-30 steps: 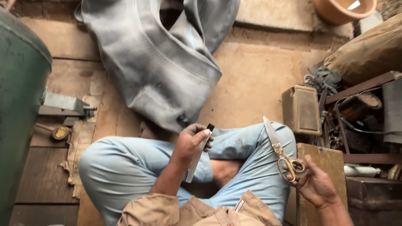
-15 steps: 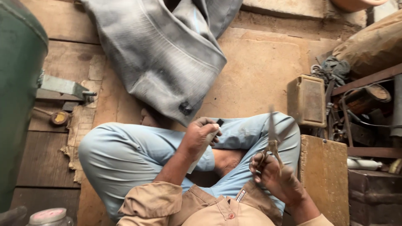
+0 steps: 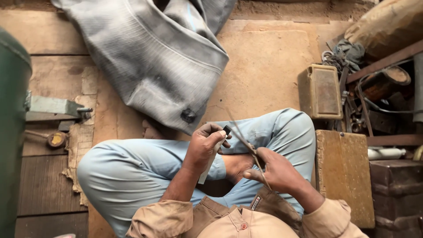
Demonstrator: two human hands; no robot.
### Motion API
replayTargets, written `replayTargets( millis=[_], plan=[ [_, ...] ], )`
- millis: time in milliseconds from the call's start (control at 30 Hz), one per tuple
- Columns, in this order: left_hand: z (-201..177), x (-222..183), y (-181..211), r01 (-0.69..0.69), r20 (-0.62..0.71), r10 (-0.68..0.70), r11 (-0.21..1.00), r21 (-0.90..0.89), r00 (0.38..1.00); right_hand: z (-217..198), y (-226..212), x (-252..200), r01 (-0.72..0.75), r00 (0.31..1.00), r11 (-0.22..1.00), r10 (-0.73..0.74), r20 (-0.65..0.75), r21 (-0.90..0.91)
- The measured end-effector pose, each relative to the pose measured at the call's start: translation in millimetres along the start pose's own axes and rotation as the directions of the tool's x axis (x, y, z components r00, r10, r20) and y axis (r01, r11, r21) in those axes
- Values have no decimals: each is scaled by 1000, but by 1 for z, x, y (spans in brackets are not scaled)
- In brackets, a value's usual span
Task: Repairing a puncture in a motorcycle inner tube by applying a patch and sealant.
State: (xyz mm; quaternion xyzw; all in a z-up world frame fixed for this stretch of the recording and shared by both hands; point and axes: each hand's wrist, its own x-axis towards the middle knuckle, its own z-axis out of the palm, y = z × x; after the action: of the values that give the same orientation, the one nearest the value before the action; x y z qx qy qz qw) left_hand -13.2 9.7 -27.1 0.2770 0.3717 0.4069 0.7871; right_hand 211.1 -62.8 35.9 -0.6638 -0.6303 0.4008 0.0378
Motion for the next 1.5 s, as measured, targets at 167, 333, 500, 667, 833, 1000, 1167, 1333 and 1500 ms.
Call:
replayTargets(
  millis=[167, 333, 500, 667, 833, 1000, 1167, 1333, 1500],
  plan=[
    [-2, 1, -13, 5, 53, -5, 1000, -13, 999, -3, -6, 3, -15, 999, 990, 19, 29, -141],
    [1, 1, -14, 53, 56, -54, 998, 15, 997, 0, 4, 4, 75, 997, 988, -76, -1, -134],
    [3, 0, -15, 41, 71, -41, 999, 2, 997, 0, 7, 4, 67, 998, 986, -68, 5, -150],
    [5, 0, -15, 24, 75, -27, 999, 35, 997, 0, 5, 4, 64, 998, 989, -64, 3, -135],
    [6, -2, -10, 29, 89, -34, 998, 56, 995, -2, 2, 5, 54, 999, 992, -54, 0, -111],
    [3, -1, -14, 34, 87, -41, 996, 80, 995, 2, 7, 5, 61, 998, 993, -62, -13, -104],
    [3, 0, -16, 19, 98, -26, 997, 73, 995, 1, 5, 5, 56, 998, 990, -57, -5, -129],
    [3, -1, -15, 24, 93, -30, 998, 55, 995, 4, 8, 5, 79, 996, 990, -82, -17, -114],
    [8, -3, -6, 33, 70, -40, 994, 107, 997, 2, 3, 5, 71, 997, 990, -74, -17, -121]
  ],
)
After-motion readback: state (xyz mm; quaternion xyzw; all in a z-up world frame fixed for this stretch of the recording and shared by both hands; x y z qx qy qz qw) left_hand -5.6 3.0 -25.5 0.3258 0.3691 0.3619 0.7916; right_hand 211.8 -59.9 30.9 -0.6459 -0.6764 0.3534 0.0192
